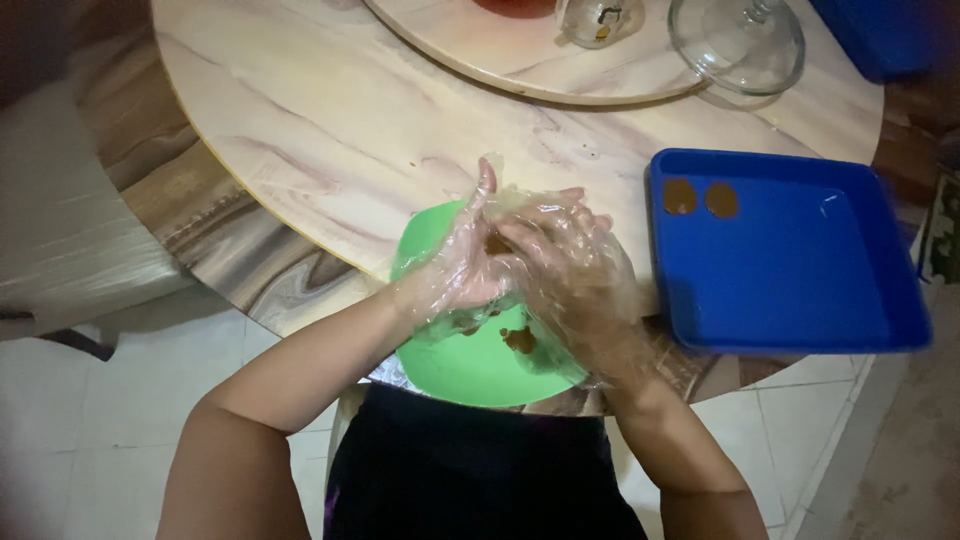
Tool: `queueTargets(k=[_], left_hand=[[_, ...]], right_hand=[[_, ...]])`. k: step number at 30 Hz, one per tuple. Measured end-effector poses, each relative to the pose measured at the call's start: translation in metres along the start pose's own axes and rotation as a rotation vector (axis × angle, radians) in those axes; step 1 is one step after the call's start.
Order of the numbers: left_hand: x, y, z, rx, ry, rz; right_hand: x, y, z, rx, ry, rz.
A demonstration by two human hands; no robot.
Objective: Shaping small pieces of dough into balls by rolling them between gloved hands and placing them on a tray.
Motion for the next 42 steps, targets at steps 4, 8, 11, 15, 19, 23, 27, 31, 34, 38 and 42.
queueTargets(k=[4,8,11,15,19,23,27,31,34,38,42], left_hand=[[-0.005,0.004,0.01,-0.033,0.182,-0.44],[-0.01,0.009,0.017,-0.032,0.175,-0.518],[-0.014,0.014,0.021,-0.058,0.114,-0.512],[-0.018,0.019,0.024,-0.095,0.056,-0.504],[-0.024,0.026,0.025,-0.151,-0.035,-0.489],[-0.028,0.034,0.023,-0.22,-0.108,-0.459],[-0.026,0.033,0.027,-0.217,-0.05,-0.434],[-0.027,0.035,0.033,-0.179,-0.05,-0.497],[-0.014,0.018,0.025,-0.049,-0.008,-0.564],[-0.014,0.007,0.023,-0.073,-0.048,-0.483],[-0.02,0.004,0.025,-0.052,-0.018,-0.493]], right_hand=[[0.007,0.006,-0.003,-0.16,0.012,-0.032],[0.036,0.023,0.001,-0.176,0.032,-0.198],[0.036,0.006,-0.011,-0.316,0.082,-0.172],[0.005,-0.004,0.002,-0.078,-0.035,-0.123],[0.024,-0.028,-0.016,0.145,0.045,0.073],[0.03,-0.044,-0.003,0.559,0.305,0.57],[0.017,-0.029,0.021,0.547,0.535,0.707],[0.012,-0.021,0.04,0.372,0.489,0.423],[0.02,-0.02,0.052,0.26,0.303,0.194],[0.034,-0.002,0.059,0.114,0.191,0.135],[0.028,-0.004,0.037,0.013,0.138,0.096]])
Point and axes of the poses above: each hand's wrist, its own z-axis towards the middle knuckle, its own x-axis out of the palm, y = z × x, the point moved 7 cm from there along z, towards the middle knuckle, and after that the axes turned 10 degrees about -y, right-handed, at the moved point
